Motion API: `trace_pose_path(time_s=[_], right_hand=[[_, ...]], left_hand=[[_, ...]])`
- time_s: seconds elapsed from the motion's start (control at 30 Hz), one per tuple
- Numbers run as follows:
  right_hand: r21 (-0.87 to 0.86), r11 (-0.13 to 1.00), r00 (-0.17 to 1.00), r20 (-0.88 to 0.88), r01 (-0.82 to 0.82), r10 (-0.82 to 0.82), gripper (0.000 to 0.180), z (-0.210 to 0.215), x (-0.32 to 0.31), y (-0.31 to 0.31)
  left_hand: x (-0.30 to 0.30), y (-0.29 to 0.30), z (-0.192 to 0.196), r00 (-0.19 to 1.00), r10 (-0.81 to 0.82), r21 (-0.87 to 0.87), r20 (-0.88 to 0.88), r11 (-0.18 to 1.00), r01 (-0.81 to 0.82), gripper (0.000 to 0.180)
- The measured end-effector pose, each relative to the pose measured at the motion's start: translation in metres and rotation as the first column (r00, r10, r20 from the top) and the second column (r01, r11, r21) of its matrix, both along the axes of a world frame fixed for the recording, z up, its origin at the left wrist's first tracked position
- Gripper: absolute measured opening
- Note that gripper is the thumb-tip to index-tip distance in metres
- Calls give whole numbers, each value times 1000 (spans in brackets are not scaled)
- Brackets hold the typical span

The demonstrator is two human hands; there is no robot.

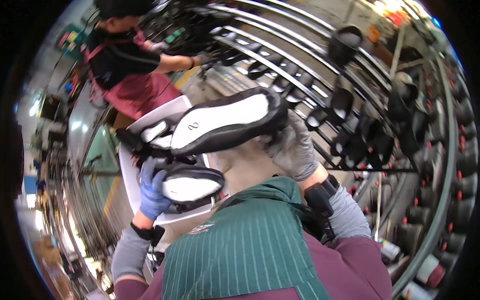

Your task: Inspecting and sorting shoes at a workstation and then packing them into boxes on industrial racks.

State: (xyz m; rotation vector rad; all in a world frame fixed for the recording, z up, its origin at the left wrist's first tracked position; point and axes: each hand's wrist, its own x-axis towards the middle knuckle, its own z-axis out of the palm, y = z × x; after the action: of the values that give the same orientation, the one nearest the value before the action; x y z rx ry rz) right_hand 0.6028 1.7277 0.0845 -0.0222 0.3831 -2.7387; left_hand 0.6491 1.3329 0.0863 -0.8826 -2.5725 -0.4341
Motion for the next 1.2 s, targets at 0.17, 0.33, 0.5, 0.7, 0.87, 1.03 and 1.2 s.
trace_pose_path(time_s=[0.17, 0.33, 0.5, 0.7, 0.87, 1.03, 1.2], right_hand=[[861, 453, 947, -305, 230, 97, 37, -17, 50, 31], [959, 44, 949, -283, 280, 135, 42, -94, 102, 56], [911, -149, 884, -318, 385, 344, 37, -138, 126, 83], [811, -188, 795, -448, 554, 410, 30, -143, 100, 89], [821, -143, 778, -447, 552, 441, 30, -144, 63, 92], [778, -129, 716, -483, 615, 504, 30, -149, 27, 79], [777, -140, 693, -445, 613, 567, 34, -157, -2, 36]], left_hand=[[26, -2, -30, 590, 91, 296, 802, 798, -525, 60], [60, 16, -63, 76, -498, 175, 864, 157, -972, 62], [99, 30, -53, -77, -698, 76, 712, 185, -980, 71], [98, 37, -63, -91, -730, -83, 678, 47, -995, 72], [81, 47, -67, 45, -636, 215, 771, 193, -957, 72], [85, 54, -49, 175, -549, 333, 817, 201, -921, 82], [86, 33, -43, 200, -357, 314, 912, 298, -901, 88]])
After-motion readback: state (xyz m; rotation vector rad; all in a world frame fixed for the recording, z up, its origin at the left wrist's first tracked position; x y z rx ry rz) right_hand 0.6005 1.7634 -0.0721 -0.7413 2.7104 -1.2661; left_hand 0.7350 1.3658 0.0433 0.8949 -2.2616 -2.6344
